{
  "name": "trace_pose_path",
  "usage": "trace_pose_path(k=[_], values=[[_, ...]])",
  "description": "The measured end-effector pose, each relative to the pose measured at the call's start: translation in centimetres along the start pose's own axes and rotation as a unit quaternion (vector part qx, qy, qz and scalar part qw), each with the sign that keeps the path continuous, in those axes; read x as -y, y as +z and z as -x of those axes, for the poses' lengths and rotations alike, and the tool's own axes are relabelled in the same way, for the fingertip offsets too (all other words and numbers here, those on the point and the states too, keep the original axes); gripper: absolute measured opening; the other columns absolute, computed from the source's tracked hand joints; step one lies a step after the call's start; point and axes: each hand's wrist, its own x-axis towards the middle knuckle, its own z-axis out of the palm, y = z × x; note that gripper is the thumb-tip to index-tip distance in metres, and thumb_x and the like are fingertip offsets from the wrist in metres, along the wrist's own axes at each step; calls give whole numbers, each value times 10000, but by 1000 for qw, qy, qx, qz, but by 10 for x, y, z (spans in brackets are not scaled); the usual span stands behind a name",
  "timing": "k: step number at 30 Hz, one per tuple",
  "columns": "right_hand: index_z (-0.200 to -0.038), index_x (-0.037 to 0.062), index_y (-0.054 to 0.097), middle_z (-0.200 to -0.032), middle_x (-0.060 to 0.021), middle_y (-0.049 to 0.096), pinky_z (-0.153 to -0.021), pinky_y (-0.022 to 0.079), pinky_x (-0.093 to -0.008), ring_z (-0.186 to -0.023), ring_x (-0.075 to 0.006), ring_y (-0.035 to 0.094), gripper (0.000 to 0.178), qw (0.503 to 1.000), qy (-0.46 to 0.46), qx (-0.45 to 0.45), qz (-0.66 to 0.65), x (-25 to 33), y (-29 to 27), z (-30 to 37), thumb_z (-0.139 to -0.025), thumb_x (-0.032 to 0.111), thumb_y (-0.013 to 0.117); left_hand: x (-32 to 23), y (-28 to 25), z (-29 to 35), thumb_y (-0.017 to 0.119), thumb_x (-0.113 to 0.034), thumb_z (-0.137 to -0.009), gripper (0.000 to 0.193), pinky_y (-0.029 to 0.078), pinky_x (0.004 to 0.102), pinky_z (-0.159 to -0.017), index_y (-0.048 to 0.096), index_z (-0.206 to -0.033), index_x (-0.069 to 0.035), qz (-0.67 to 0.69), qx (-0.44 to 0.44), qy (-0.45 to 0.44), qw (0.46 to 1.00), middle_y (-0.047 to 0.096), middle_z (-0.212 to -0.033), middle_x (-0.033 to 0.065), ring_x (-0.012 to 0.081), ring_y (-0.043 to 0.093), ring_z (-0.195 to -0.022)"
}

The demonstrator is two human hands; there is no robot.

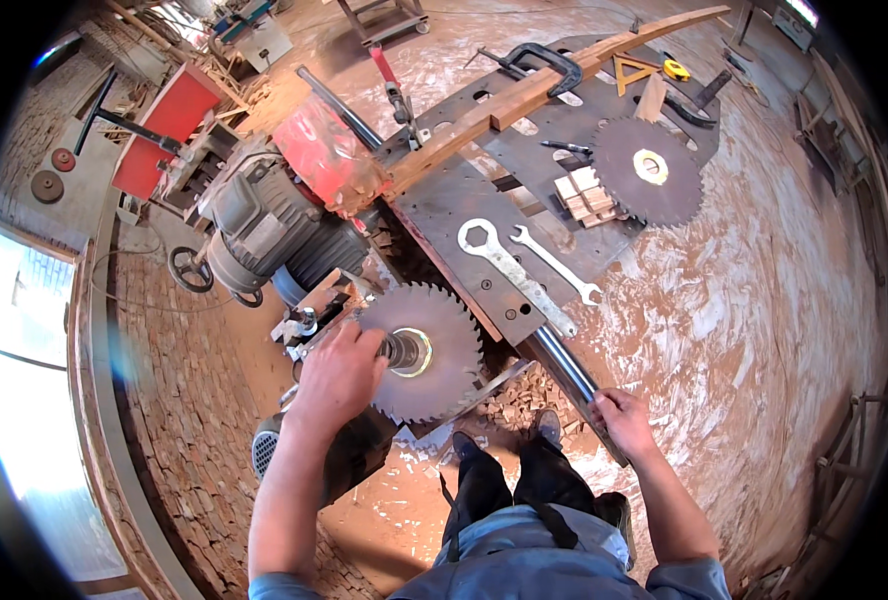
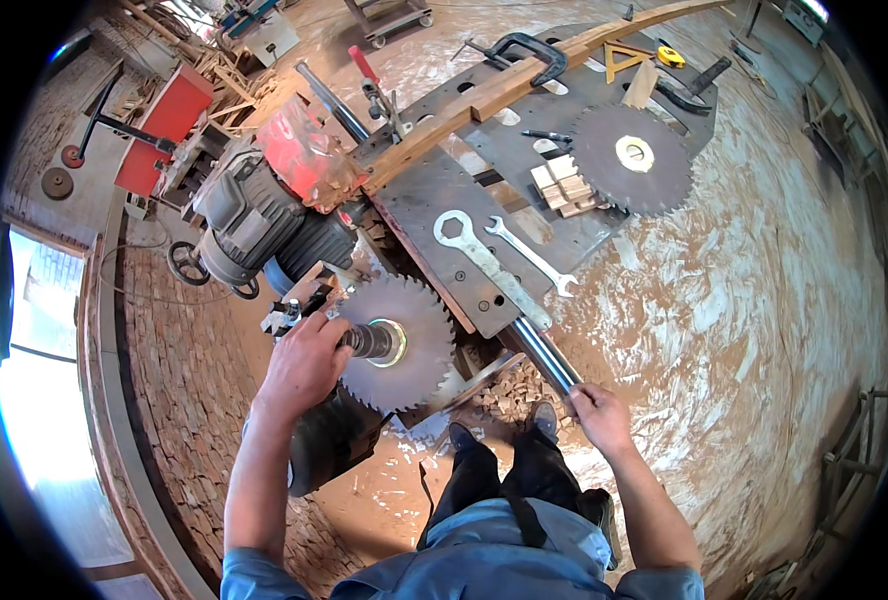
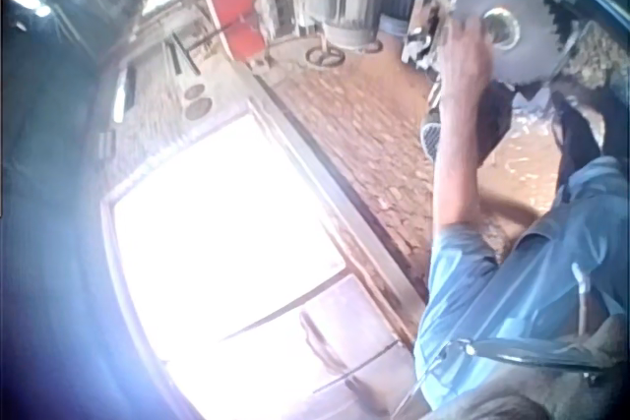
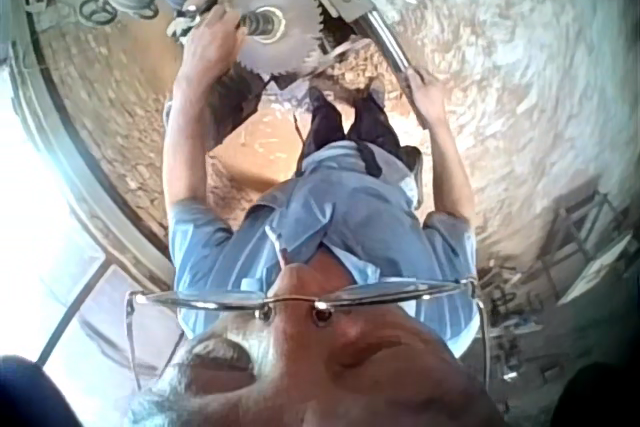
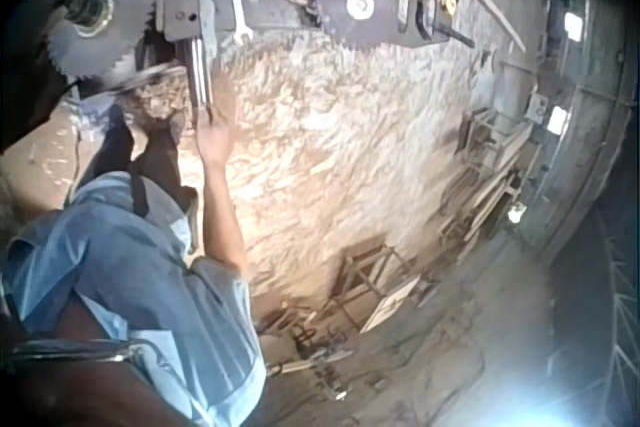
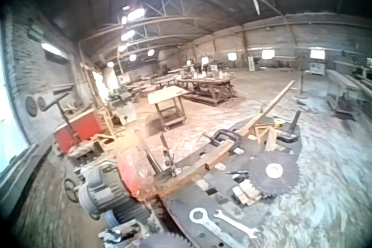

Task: The person removes a saw blade from a woodworking machine using wrenches, sets it aside, and then uses a tape measure and calipers to measure a piece of wood before adjusting the machine with a hammer and lever.

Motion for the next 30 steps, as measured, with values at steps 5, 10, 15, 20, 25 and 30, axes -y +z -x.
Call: trace_pose_path(k=[5,10,15,20,25,30], values=[[-987,28,684,-734,-42,654,-664,500,-288,-666,-120,608,271,1000,-4,9,10,-4,1,-7,-965,267,558,6,-2,-5,692,-164,-811,281,503,461,-842,613,-1053,-45,-2,-40,156,987,600,-1120,168,363,592,-1035],[-1008,30,678,-760,-56,672,-679,503,-302,-689,-149,631,275,999,-27,14,21,11,5,-13,-965,273,557,-12,-3,-6,675,-241,-841,258,509,483,-770,637,-992,-35,5,13,-70,997,614,-1063,218,375,625,-961],[-1026,49,680,-811,-119,682,-708,510,-335,-733,-202,653,237,992,-81,-14,92,66,7,-20,-943,241,569,5,3,-10,648,-279,-866,231,516,496,-665,610,-887,-52,-25,-105,286,952,656,-865,192,373,661,-814],[-1020,-9,666,-936,-202,657,-792,531,-431,-839,-321,653,255,926,-284,-149,198,105,15,-52,-899,214,641,-28,-5,-19,653,-184,-844,148,489,487,-810,638,-939,-72,-47,55,-109,991,618,-1016,198,360,587,-1034],[-1169,-2,587,-1140,-226,596,-852,530,-457,-1008,-366,621,405,857,-285,-206,375,129,19,-90,-873,260,674,-1,-7,-9,668,-183,-823,185,506,522,-781,630,-941,-47,41,-70,261,962,617,-1150,203,412,630,-989],[-1125,8,532,-1090,-217,638,-829,539,-481,-967,-379,664,376,890,-99,-121,428,146,22,-111,-906,293,641,-22,-9,-23,663,-238,-856,204,494,485,-830,650,-935,-50,-47,133,-179,974,652,-1034,186,391,616,-1004]])
